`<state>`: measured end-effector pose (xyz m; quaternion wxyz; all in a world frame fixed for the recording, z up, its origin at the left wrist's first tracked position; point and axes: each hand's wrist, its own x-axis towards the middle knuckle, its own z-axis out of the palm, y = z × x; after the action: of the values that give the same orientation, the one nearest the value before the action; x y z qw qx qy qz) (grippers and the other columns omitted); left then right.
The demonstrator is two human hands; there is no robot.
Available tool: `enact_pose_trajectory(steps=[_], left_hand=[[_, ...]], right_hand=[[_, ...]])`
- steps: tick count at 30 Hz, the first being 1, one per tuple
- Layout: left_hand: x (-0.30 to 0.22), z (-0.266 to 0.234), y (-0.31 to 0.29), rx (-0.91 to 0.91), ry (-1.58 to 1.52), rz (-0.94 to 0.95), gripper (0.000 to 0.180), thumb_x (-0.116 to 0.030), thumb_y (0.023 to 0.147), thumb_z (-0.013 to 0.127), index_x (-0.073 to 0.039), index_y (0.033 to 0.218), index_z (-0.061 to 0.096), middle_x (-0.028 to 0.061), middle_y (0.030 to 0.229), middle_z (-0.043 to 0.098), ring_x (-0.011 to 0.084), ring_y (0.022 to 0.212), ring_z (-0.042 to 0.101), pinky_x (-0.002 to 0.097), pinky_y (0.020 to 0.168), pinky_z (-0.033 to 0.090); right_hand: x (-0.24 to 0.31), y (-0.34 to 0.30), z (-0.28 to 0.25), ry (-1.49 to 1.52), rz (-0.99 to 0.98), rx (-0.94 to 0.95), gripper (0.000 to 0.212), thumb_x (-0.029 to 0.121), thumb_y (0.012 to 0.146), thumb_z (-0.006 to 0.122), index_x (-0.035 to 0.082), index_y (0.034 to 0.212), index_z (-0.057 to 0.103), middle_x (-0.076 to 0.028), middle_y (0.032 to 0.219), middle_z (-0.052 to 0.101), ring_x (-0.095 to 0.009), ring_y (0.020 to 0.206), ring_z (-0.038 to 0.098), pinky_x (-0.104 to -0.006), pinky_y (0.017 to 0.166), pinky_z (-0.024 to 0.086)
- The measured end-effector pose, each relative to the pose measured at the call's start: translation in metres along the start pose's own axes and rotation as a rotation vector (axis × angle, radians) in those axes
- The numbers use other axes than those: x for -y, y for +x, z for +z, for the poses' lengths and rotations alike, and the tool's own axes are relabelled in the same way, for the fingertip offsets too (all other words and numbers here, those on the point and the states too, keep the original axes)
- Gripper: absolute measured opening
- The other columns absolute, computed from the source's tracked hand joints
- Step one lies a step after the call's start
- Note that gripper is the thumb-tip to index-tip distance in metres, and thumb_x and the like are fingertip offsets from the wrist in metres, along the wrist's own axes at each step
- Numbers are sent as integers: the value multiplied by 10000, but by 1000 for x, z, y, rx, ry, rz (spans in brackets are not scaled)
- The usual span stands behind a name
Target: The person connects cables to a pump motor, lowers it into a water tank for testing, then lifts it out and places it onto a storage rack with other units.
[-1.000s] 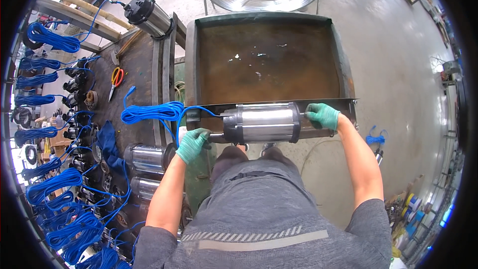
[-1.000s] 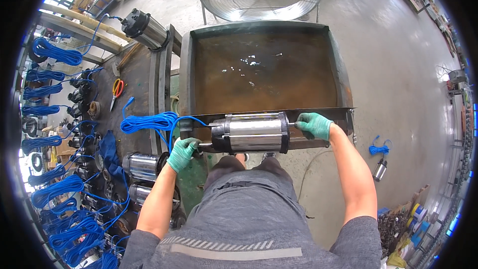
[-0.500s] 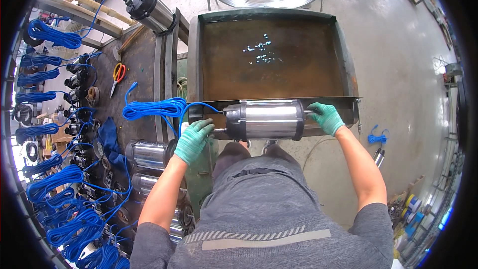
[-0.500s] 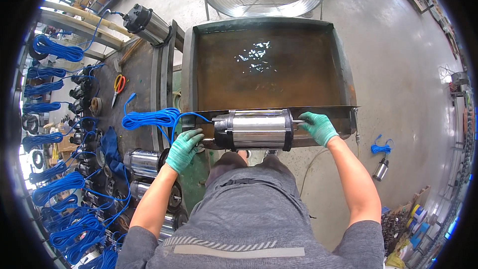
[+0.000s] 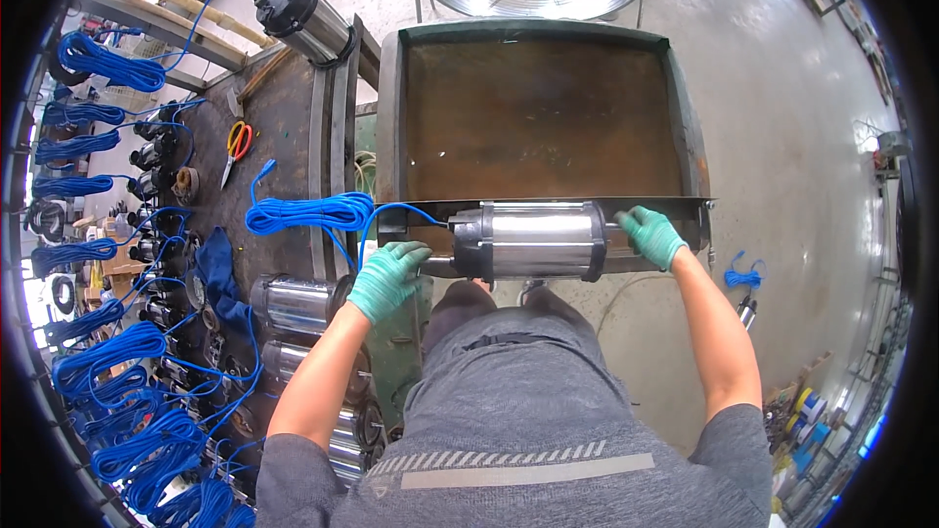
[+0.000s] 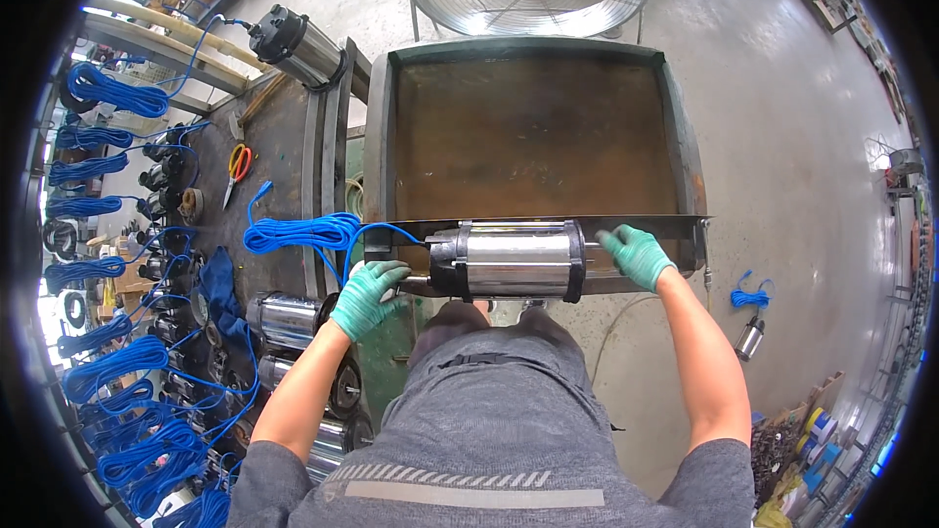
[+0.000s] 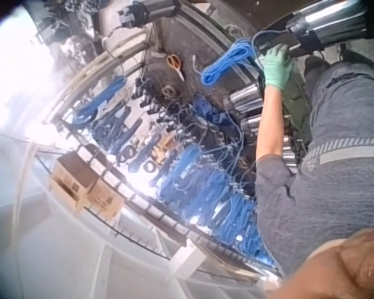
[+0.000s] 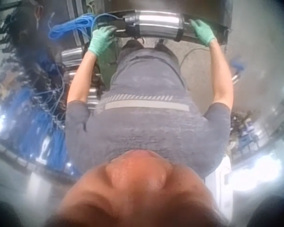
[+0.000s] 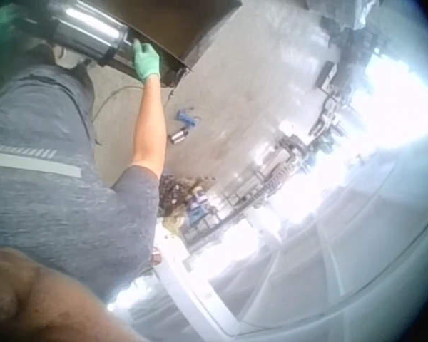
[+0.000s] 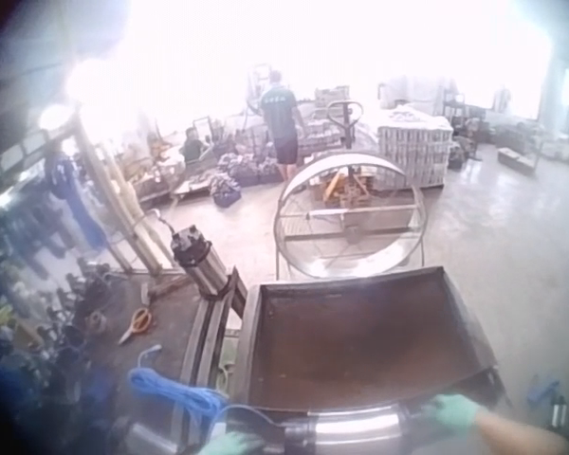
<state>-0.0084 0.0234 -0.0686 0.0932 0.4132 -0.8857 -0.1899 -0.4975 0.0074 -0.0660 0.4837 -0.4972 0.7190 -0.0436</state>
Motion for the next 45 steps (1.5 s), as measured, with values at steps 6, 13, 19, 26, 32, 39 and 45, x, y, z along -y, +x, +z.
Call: enact_pose_trajectory(steps=[6,13,19,26,32,39,45], left_hand=[[-12,-24,28,302,-659,-733,374,-357,1000,583,-12,909,697,77,677,648,167,640,633,336,646,525],[-16,4,8,-140,-510,-478,419,-376,939,667,-5,1132,637,146,1085,671,230,926,663,347,823,548],[1,10,-3,-92,-103,-75,339,-274,906,694,-91,1190,662,126,1136,687,309,1009,655,361,864,505],[8,12,22,287,-1291,-1208,363,-332,997,599,2,1138,613,77,823,667,182,685,640,320,599,548],[2,8,-10,-37,-305,-227,510,-325,844,771,-65,1253,613,121,1133,643,221,1095,603,371,803,511],[-1,-2,29,312,-1170,-1116,390,-399,1016,555,-34,1056,688,28,606,573,120,498,541,298,524,501],[-21,9,1,-209,-588,-484,322,-260,967,652,-13,1173,647,104,1074,670,161,851,656,314,768,548]], right_hand=[[10,4,-16,276,302,255,519,547,964,530,71,826,685,20,580,504,-113,508,460,-298,483,362],[3,4,-13,538,435,267,447,510,949,577,95,825,686,47,572,469,-107,499,415,-280,494,319],[2,5,-15,617,424,315,426,497,957,589,100,831,679,62,579,434,-94,506,382,-268,493,303],[-15,16,-18,634,338,403,397,474,964,605,92,895,690,68,594,427,-81,518,379,-260,490,306],[-6,10,-16,623,402,337,417,494,955,595,97,882,698,59,601,482,-90,522,429,-264,494,335],[-15,18,-17,666,409,397,397,474,953,596,98,883,705,61,598,490,-92,524,438,-266,496,342],[3,4,-18,593,397,317,370,456,942,612,106,868,709,48,612,518,-95,528,452,-273,505,359]])
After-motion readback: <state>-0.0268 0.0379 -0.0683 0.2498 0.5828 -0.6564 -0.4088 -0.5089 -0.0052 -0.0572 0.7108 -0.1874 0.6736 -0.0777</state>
